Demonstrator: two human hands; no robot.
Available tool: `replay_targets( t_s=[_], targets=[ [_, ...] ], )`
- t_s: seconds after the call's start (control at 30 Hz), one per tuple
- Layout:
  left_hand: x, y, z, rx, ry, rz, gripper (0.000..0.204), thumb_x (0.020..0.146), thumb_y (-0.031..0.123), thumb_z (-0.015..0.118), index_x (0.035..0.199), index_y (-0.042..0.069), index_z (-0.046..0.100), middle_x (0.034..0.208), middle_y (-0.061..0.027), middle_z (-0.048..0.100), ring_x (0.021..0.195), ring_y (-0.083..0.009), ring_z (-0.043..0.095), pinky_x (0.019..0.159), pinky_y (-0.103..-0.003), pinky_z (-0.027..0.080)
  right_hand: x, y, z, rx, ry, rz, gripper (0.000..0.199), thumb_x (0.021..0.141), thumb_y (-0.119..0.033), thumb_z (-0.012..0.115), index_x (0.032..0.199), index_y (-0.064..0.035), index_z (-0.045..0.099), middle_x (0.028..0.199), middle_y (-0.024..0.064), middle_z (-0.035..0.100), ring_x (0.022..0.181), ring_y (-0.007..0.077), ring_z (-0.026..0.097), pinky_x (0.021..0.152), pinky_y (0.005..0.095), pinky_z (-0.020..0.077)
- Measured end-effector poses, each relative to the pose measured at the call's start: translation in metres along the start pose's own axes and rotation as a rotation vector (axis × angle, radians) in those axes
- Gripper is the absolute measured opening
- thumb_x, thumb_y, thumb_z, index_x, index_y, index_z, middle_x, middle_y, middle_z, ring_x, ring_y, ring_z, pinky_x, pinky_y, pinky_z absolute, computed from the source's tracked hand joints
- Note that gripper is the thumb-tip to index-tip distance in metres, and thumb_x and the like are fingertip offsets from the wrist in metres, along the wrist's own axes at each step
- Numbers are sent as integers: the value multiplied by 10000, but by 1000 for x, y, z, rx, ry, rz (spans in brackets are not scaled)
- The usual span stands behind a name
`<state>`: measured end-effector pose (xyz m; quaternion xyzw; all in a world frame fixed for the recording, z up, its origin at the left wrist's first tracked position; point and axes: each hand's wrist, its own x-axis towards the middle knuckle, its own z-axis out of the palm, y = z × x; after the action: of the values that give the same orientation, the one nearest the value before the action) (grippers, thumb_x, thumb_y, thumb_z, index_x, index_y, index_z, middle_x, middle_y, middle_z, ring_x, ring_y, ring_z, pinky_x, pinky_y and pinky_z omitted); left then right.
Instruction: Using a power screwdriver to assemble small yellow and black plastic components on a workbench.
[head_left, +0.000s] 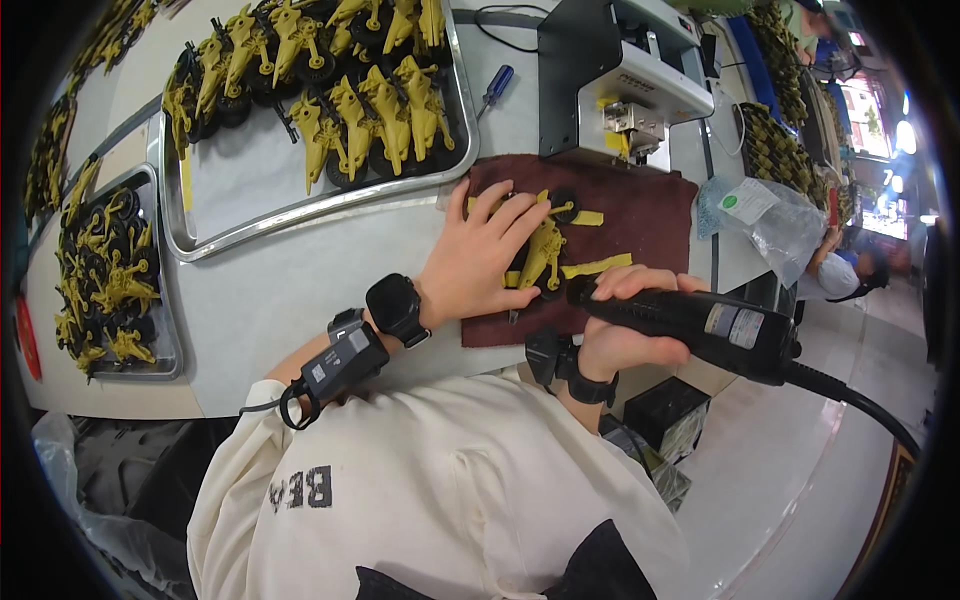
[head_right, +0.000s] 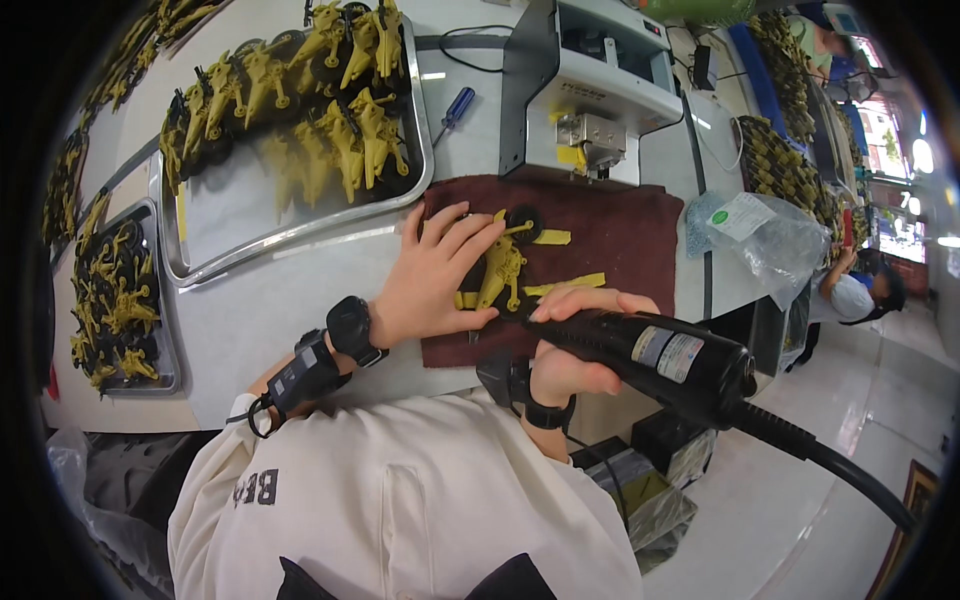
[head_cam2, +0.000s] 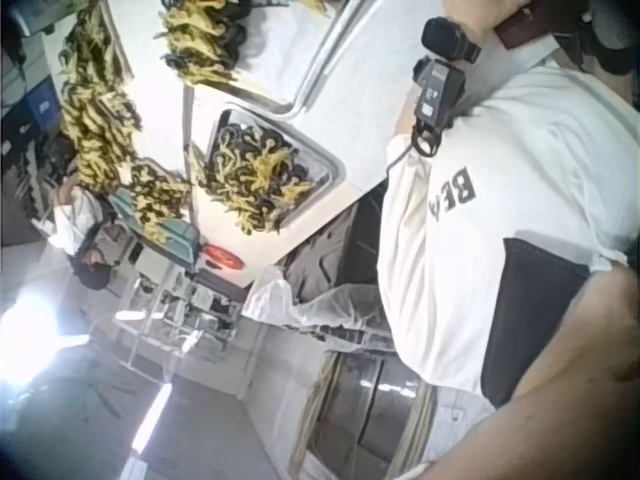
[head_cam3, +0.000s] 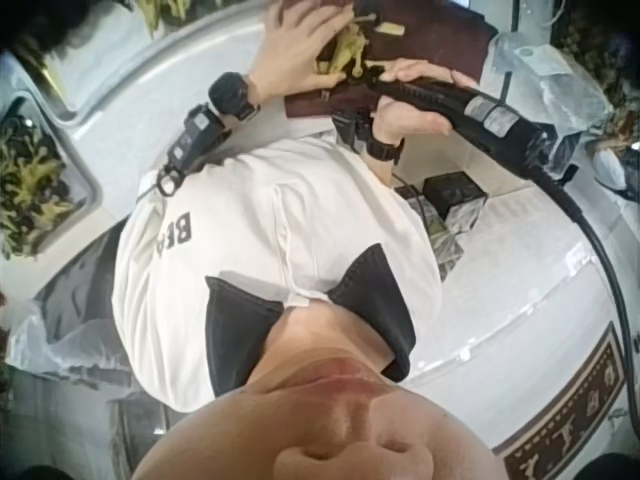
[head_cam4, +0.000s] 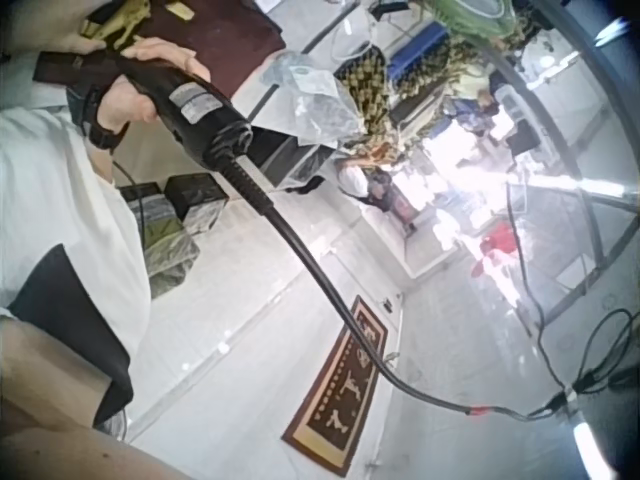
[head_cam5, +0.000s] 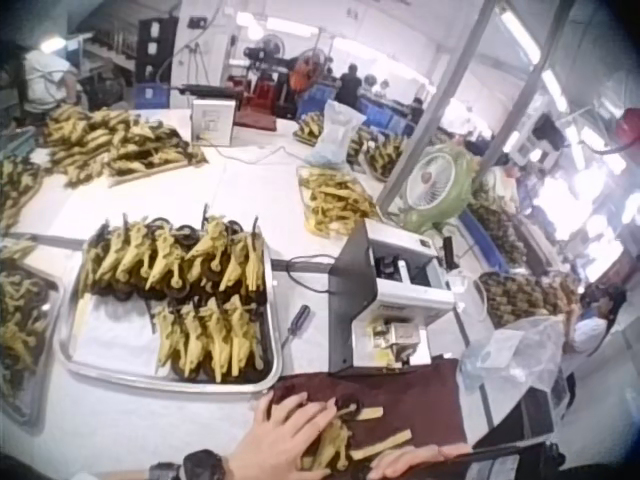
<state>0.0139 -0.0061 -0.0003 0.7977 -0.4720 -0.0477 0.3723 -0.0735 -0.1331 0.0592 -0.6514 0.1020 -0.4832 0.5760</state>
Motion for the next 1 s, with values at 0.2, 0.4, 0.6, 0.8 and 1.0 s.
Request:
replay_targets(
  t_s=[0.2,0.4,0.6,0.8,1.0],
  targets=[
    [7,2,-4,-77,108,-25,882,603,376,726,1333,47,356,1269,-133,411,1196,-328,355,1021,-516,213,45,-19,17,111,-48,115,883,779,-778,325,1304,-70,277,599,83,494,411,178,453,391,291,390],
    [7,-1,-10,-145,128,-56,850,590,343,723,1317,56,389,1279,-123,419,1172,-325,373,1006,-474,230,74,-25,30,227,-225,285,972,766,-777,359,1348,-16,196,601,101,496,429,192,482,426,299,445],
    [2,-3,-2,-15,46,11,828,590,382,734,1303,107,418,1253,-107,434,1200,-314,365,1033,-541,181,102,-33,17,276,-108,-141,983,755,-808,292,1344,-25,222,618,128,534,471,220,521,428,348,452],
    [6,0,-4,3,33,32,830,598,399,739,1294,84,415,1237,-118,431,1197,-323,359,1021,-546,199,153,13,36,-98,7,-199,682,847,-651,422,1167,-50,385,624,103,540,504,204,527,499,333,473],
    [4,-1,-5,-9,64,27,829,582,398,748,1279,84,428,1226,-111,440,1195,-318,362,1023,-534,202,102,-1,28,36,-162,162,649,845,-642,431,1131,-61,381,586,71,478,453,187,465,455,319,411]
  ],
)
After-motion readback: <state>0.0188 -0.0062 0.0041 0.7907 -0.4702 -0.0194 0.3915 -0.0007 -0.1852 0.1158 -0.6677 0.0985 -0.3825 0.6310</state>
